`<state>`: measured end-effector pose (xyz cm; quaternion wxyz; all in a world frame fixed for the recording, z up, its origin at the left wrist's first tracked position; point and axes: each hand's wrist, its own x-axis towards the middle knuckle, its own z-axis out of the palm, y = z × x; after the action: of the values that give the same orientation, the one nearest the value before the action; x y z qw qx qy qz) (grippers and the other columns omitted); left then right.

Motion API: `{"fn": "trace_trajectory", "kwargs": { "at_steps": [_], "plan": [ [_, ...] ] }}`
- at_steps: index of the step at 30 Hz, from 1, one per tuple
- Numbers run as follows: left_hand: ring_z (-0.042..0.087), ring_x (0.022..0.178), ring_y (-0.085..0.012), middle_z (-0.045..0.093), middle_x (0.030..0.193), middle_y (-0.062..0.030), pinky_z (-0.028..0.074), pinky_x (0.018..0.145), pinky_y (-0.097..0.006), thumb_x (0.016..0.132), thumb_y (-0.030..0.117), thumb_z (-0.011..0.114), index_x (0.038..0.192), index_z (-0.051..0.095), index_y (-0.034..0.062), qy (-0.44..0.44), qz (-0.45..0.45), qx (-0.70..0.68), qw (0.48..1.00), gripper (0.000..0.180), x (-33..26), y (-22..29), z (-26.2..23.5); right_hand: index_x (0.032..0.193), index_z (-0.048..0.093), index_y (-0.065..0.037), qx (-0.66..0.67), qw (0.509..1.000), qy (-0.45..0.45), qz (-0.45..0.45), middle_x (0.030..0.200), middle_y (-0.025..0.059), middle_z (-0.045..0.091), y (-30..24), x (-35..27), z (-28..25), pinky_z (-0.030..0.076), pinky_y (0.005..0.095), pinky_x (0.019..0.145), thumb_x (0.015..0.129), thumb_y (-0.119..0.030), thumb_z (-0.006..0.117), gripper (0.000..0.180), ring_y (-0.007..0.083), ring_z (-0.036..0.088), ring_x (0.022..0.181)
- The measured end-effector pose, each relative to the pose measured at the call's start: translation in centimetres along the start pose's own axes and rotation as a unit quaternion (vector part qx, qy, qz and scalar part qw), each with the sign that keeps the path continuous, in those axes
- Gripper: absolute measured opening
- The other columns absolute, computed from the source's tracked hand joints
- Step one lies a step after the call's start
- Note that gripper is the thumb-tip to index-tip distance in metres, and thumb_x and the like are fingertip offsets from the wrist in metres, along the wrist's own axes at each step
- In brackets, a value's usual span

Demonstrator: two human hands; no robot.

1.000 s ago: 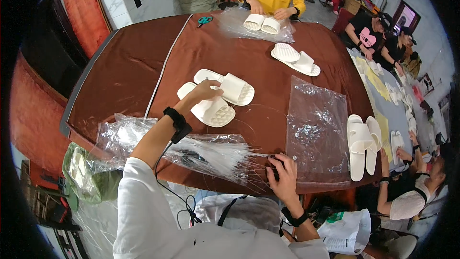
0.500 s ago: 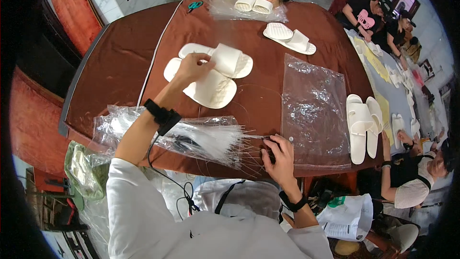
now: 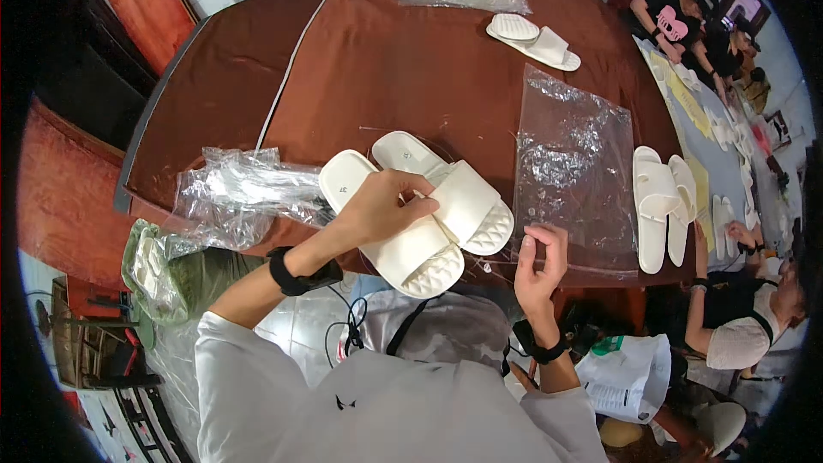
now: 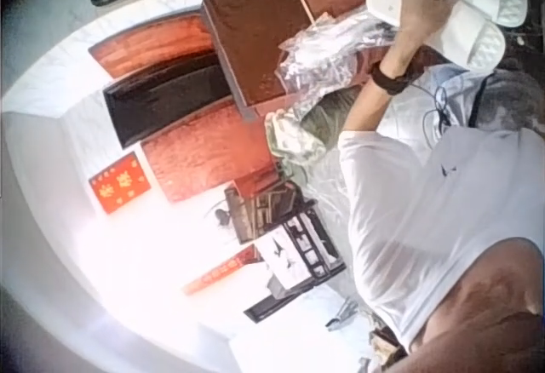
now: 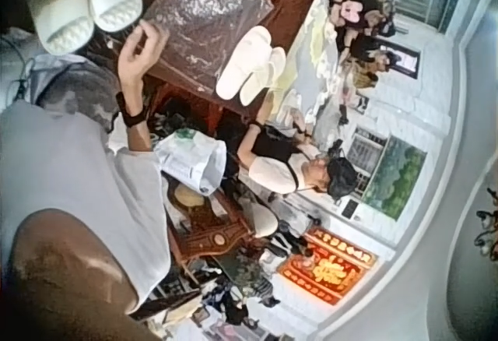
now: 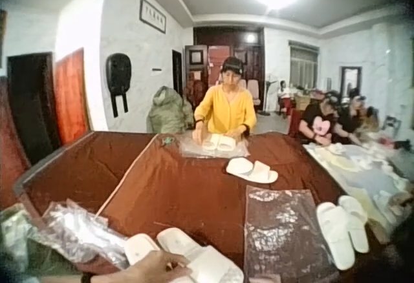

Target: Packaging pairs of white slippers into clear plastic bags.

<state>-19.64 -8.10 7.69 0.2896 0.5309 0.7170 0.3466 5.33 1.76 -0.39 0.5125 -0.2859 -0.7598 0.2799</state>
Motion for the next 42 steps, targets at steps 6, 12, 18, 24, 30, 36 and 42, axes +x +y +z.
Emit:
{"fn": "trace_trajectory", "kwargs": {
  "at_steps": [6,12,18,24,30,36,42],
  "plan": [
    [0.065,0.066,-0.0282,0.066,0.072,-0.0175,0.05,0.061,-0.037,0.083,0.022,0.071,0.097,0.071,0.0012,0.015,0.05,0.057,0.997,0.025,1.2,-2.1,3.2,0.094,0.067,-0.006,-0.004,0.993,-0.11,-0.051,0.09,0.0104,0.063,-2.6,-1.9,-0.5,0.047,0.038,0.072,0.074,0.0,0.075,0.023,0.0293,0.06,0.083],
    [0.065,0.066,-0.0303,0.067,0.072,-0.0164,0.05,0.064,-0.039,0.084,0.023,0.07,0.097,0.07,0.0017,0.002,0.051,0.038,0.998,0.024,1.7,-2.2,3.6,0.094,0.067,-0.01,-0.049,0.971,-0.205,-0.111,0.089,0.0045,0.058,-3.8,-2.8,1.7,0.043,0.0382,0.072,0.074,-0.008,0.078,0.024,0.0251,0.058,0.083],
    [0.067,0.071,-0.0312,0.067,0.073,-0.0159,0.051,0.068,-0.04,0.085,0.024,0.069,0.095,0.07,0.0021,-0.02,0.046,0.068,0.996,0.024,2.1,-1.6,3.2,0.094,0.066,-0.01,-0.082,0.955,-0.244,-0.146,0.093,0.004,0.057,-4.0,-2.4,3.5,0.042,0.0385,0.076,0.078,-0.008,0.075,0.019,0.0242,0.057,0.087],
    [0.063,0.079,-0.0342,0.063,0.09,-0.0158,0.05,0.069,-0.042,0.084,0.015,0.07,0.101,0.067,0.0057,0.135,0.117,0.044,0.983,0.019,0.1,-1.7,3.8,0.092,0.066,-0.011,-0.078,0.96,-0.24,-0.124,0.096,0.0057,0.058,-3.4,-2.7,3.7,0.044,0.0402,0.077,0.079,-0.007,0.074,0.016,0.028,0.056,0.089],
    [0.061,0.087,-0.0312,0.06,0.099,-0.0129,0.052,0.071,-0.041,0.078,0.005,0.074,0.106,0.063,0.0067,0.157,0.202,0.135,0.957,0.031,-6.1,0.0,4.3,0.093,0.063,-0.01,-0.079,0.966,-0.221,-0.105,0.097,0.0037,0.058,-3.3,-2.7,3.1,0.043,0.0394,0.079,0.078,-0.007,0.074,0.019,0.0263,0.056,0.09],
    [0.061,0.089,-0.0307,0.062,0.105,-0.0087,0.053,0.074,-0.039,0.078,-0.001,0.07,0.105,0.063,0.0067,0.091,0.196,0.066,0.974,0.029,-7.3,-1.9,6.4,0.091,0.064,-0.007,-0.03,0.97,-0.225,-0.083,0.096,0.0066,0.061,-4.1,-2.8,2.9,0.045,0.0386,0.077,0.079,-0.004,0.074,0.016,0.028,0.058,0.09],
    [0.063,0.078,-0.031,0.064,0.091,-0.0092,0.053,0.068,-0.04,0.078,-0.001,0.071,0.098,0.063,0.0054,0.067,0.192,0.072,0.976,0.023,-7.3,-1.5,6.9,0.093,0.063,-0.006,-0.01,0.98,-0.185,-0.067,0.097,0.0077,0.06,-4.2,-2.7,2.4,0.045,0.0386,0.075,0.08,-0.006,0.075,0.018,0.0283,0.057,0.091]
  ]
}}
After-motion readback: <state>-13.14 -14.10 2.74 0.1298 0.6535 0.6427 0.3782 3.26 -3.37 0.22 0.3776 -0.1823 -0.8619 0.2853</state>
